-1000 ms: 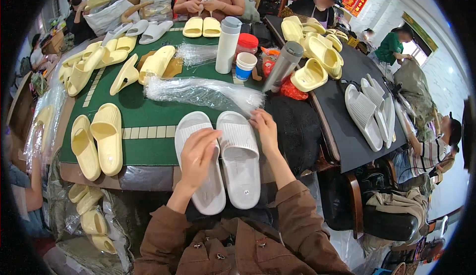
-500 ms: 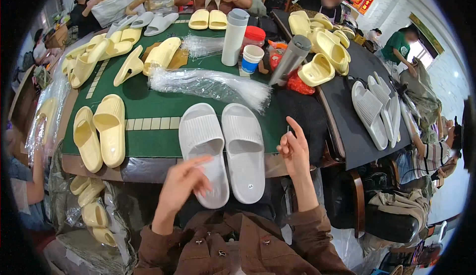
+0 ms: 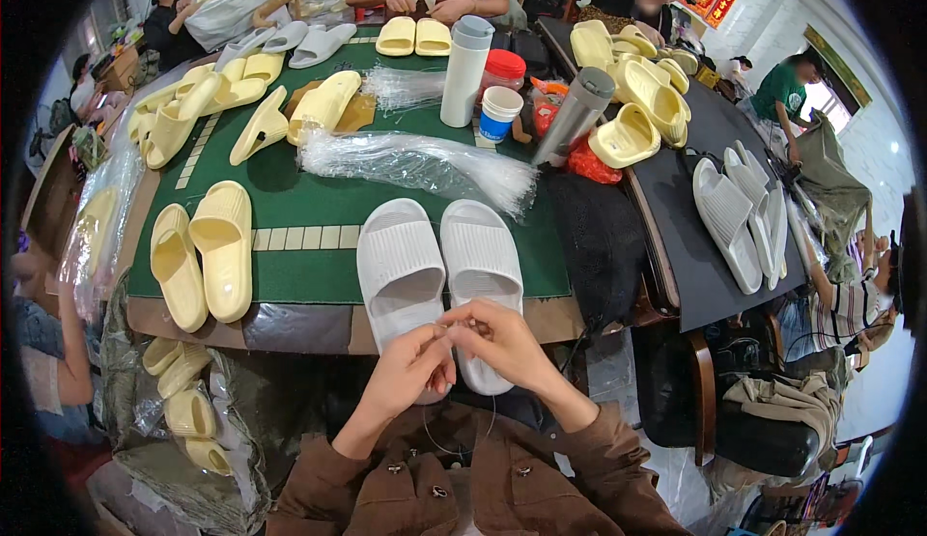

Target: The person assembles pairs of plastic slippers by hand at a workbench. They pick up individual slipper halves, align them, and press them together to form complete pairs. The person handles yellow, white, and black slippers, placing the finished pairs on the table.

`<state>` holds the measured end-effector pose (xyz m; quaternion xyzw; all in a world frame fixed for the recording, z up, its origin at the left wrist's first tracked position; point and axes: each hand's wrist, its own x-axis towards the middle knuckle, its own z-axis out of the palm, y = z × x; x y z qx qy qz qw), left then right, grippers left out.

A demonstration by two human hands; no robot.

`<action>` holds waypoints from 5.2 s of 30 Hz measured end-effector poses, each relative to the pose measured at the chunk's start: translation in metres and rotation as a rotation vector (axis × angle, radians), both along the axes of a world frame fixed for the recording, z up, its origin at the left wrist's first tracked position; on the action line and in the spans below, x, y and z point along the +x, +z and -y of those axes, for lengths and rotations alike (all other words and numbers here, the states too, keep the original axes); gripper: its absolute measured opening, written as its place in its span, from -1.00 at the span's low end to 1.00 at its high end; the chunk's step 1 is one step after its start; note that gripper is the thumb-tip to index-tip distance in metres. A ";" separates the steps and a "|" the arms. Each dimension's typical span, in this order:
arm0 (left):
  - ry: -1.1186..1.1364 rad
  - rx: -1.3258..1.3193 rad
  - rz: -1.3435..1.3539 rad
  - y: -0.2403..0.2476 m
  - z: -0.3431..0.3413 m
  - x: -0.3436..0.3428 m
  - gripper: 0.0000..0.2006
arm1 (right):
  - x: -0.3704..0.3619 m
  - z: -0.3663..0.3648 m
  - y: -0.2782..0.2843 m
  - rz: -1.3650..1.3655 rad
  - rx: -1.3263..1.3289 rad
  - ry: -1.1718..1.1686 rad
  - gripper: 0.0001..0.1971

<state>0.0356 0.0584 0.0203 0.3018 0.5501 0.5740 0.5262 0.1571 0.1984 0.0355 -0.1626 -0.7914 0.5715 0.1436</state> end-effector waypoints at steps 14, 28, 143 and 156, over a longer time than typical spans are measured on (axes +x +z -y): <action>0.209 0.243 -0.263 -0.012 0.011 -0.008 -0.76 | -0.010 -0.011 -0.019 0.012 -0.347 0.060 -0.78; -0.068 0.280 -0.132 0.001 0.018 -0.007 -0.74 | -0.005 -0.017 -0.027 -0.039 -0.297 -0.064 -0.81; 0.244 0.021 -1.425 -0.012 -0.060 -0.013 -0.50 | -0.123 -0.100 -0.021 -0.126 0.128 -0.213 -0.79; 0.297 0.028 -1.326 -0.004 -0.122 -0.107 -0.75 | -0.117 -0.101 -0.026 -0.334 0.073 -0.445 -0.79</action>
